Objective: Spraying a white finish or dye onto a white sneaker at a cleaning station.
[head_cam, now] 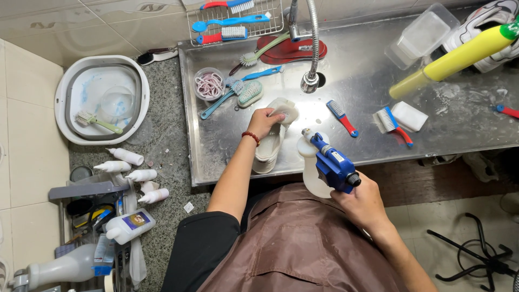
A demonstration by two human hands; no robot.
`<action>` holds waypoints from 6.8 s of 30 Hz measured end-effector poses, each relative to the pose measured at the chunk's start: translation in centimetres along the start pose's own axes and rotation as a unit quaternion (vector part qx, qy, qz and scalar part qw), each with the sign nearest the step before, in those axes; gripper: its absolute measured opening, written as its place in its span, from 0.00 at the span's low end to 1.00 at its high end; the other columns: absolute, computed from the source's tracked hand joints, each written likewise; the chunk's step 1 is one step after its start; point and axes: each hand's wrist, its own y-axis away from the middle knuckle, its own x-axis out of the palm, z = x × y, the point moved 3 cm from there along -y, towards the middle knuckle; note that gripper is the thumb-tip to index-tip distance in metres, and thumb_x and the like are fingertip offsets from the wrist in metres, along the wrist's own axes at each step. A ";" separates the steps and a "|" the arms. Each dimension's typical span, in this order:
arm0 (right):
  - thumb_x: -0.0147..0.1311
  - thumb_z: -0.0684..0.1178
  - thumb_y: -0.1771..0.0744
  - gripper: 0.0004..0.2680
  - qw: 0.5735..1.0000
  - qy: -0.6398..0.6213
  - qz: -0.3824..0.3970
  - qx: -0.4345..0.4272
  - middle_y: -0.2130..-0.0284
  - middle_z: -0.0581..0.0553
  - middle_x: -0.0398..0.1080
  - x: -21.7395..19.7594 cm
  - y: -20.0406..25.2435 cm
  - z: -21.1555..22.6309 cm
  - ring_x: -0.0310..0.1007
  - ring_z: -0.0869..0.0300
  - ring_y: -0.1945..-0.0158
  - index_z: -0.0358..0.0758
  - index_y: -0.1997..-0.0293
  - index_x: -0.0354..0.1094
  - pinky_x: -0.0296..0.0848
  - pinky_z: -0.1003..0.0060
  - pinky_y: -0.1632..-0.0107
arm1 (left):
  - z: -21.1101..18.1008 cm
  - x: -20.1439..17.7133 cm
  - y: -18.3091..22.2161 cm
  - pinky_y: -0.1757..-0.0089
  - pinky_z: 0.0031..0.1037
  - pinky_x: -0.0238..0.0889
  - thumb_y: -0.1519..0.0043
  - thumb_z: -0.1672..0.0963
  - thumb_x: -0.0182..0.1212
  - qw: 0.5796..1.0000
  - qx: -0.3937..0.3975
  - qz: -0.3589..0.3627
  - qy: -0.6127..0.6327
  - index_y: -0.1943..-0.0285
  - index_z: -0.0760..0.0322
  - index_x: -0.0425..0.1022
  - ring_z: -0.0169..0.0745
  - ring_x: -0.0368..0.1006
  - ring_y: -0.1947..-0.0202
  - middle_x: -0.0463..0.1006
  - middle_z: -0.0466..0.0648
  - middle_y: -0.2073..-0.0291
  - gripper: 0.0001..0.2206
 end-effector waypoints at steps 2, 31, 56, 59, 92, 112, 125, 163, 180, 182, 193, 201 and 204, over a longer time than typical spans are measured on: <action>0.63 0.41 0.43 0.12 1.000 -0.002 -0.004 0.003 0.68 0.43 0.76 0.2 0.0 -0.4 0.76 0.58 0.64 0.35 0.59 0.72 0.73 0.63 0.56 | 0.1 0.0 -0.2 0.62 0.23 0.69 0.42 0.55 0.70 1.000 0.001 0.000 -0.001 0.53 0.71 0.83 0.28 0.75 0.67 0.84 0.46 0.66 0.14; 0.60 0.42 0.43 0.11 0.999 0.015 0.038 -0.004 0.67 0.39 0.74 -0.8 1.4 1.8 0.75 0.47 0.62 0.34 0.61 0.70 0.72 0.58 0.56 | 3.3 -0.4 -1.0 0.51 0.25 0.69 0.47 0.63 0.73 0.986 0.162 -0.022 0.000 0.56 0.66 0.85 0.38 0.77 0.55 0.81 0.50 0.58 0.11; 0.60 0.42 0.43 0.11 1.000 0.023 0.019 0.002 0.66 0.38 0.74 -1.0 1.5 1.3 0.76 0.47 0.62 0.34 0.60 0.70 0.73 0.58 0.56 | 2.8 -0.4 -0.6 0.51 0.26 0.69 0.47 0.62 0.74 0.987 0.161 -0.020 -0.015 0.56 0.65 0.85 0.38 0.76 0.55 0.81 0.51 0.58 0.10; 0.60 0.42 0.43 0.11 1.000 0.020 0.010 0.002 0.66 0.38 0.74 -1.1 1.5 1.0 0.76 0.47 0.62 0.34 0.60 0.71 0.73 0.58 0.55 | 2.4 -0.4 -0.3 0.52 0.25 0.69 0.47 0.61 0.74 0.986 0.164 -0.018 -0.013 0.56 0.65 0.85 0.38 0.76 0.56 0.81 0.50 0.58 0.10; 0.64 0.40 0.43 0.11 0.996 -0.012 -0.029 0.085 0.69 0.44 0.76 -1.5 3.2 -4.5 0.75 0.59 0.65 0.34 0.60 0.72 0.74 0.62 0.58 | -0.4 -1.2 -1.0 0.56 0.25 0.71 0.37 0.56 0.65 0.992 0.089 -0.084 0.038 0.48 0.72 0.79 0.32 0.78 0.60 0.84 0.48 0.58 0.13; 0.67 0.41 0.44 0.14 0.998 -0.046 -0.029 0.033 0.67 0.44 0.77 -1.7 3.8 -4.7 0.77 0.56 0.65 0.36 0.57 0.71 0.74 0.62 0.56 | 0.5 -2.3 -1.5 0.54 0.26 0.71 0.34 0.57 0.62 0.986 0.123 -0.087 0.076 0.43 0.71 0.75 0.32 0.76 0.57 0.82 0.47 0.54 0.14; 0.66 0.41 0.43 0.15 0.999 -0.033 -0.022 -0.016 0.65 0.41 0.77 -1.9 3.4 -2.0 0.79 0.52 0.62 0.36 0.56 0.71 0.75 0.61 0.54 | -1.9 -2.3 0.3 0.57 0.25 0.72 0.34 0.57 0.62 0.980 0.138 -0.102 0.104 0.47 0.72 0.77 0.31 0.77 0.60 0.83 0.47 0.58 0.12; 0.62 0.39 0.41 0.10 0.999 -0.045 -0.023 -0.019 0.67 0.42 0.77 -1.5 3.6 -0.8 0.78 0.52 0.63 0.36 0.59 0.72 0.75 0.61 0.55 | -2.1 -1.3 1.4 0.59 0.25 0.72 0.34 0.56 0.63 0.973 0.145 -0.087 0.159 0.48 0.73 0.78 0.31 0.77 0.62 0.82 0.46 0.59 0.12; 0.65 0.40 0.43 0.14 0.999 -0.008 -0.023 0.030 0.65 0.41 0.77 -1.1 4.5 -4.0 0.79 0.53 0.61 0.36 0.56 0.73 0.75 0.61 0.54 | 2.0 -2.1 -4.1 0.49 0.30 0.66 0.36 0.54 0.57 0.987 0.078 -0.140 -0.028 0.41 0.70 0.69 0.42 0.76 0.51 0.80 0.52 0.52 0.18; 0.65 0.40 0.43 0.14 0.999 -0.016 -0.024 0.029 0.65 0.41 0.77 -1.2 4.4 -3.9 0.79 0.53 0.62 0.36 0.56 0.72 0.74 0.61 0.54 | 4.4 -2.7 -5.4 0.49 0.30 0.67 0.36 0.55 0.56 0.988 0.073 -0.135 0.004 0.42 0.69 0.69 0.43 0.76 0.52 0.80 0.52 0.52 0.16; 0.64 0.40 0.43 0.14 1.000 -0.021 0.006 -0.019 0.62 0.40 0.76 -1.0 2.8 -1.8 0.78 0.50 0.59 0.36 0.56 0.72 0.74 0.60 0.53 | 1.8 -3.7 -1.9 0.68 0.21 0.69 0.34 0.52 0.59 0.977 0.000 -0.126 0.175 0.57 0.67 0.79 0.28 0.75 0.71 0.80 0.43 0.68 0.12; 0.62 0.39 0.44 0.14 0.999 -0.034 0.011 -0.017 0.62 0.40 0.77 -0.9 2.3 -1.3 0.78 0.50 0.60 0.36 0.55 0.72 0.74 0.61 0.52 | 3.5 -3.9 -3.0 0.67 0.21 0.67 0.33 0.51 0.59 0.974 -0.001 -0.125 0.189 0.55 0.70 0.81 0.28 0.73 0.72 0.81 0.43 0.68 0.15; 0.63 0.40 0.44 0.15 0.999 -0.035 -0.005 -0.041 0.61 0.41 0.77 -1.2 2.3 -1.1 0.78 0.51 0.58 0.36 0.54 0.72 0.73 0.61 0.52 | 3.6 -3.6 -2.7 0.68 0.22 0.66 0.32 0.52 0.58 0.979 0.015 -0.135 0.153 0.58 0.67 0.80 0.27 0.70 0.72 0.78 0.41 0.70 0.13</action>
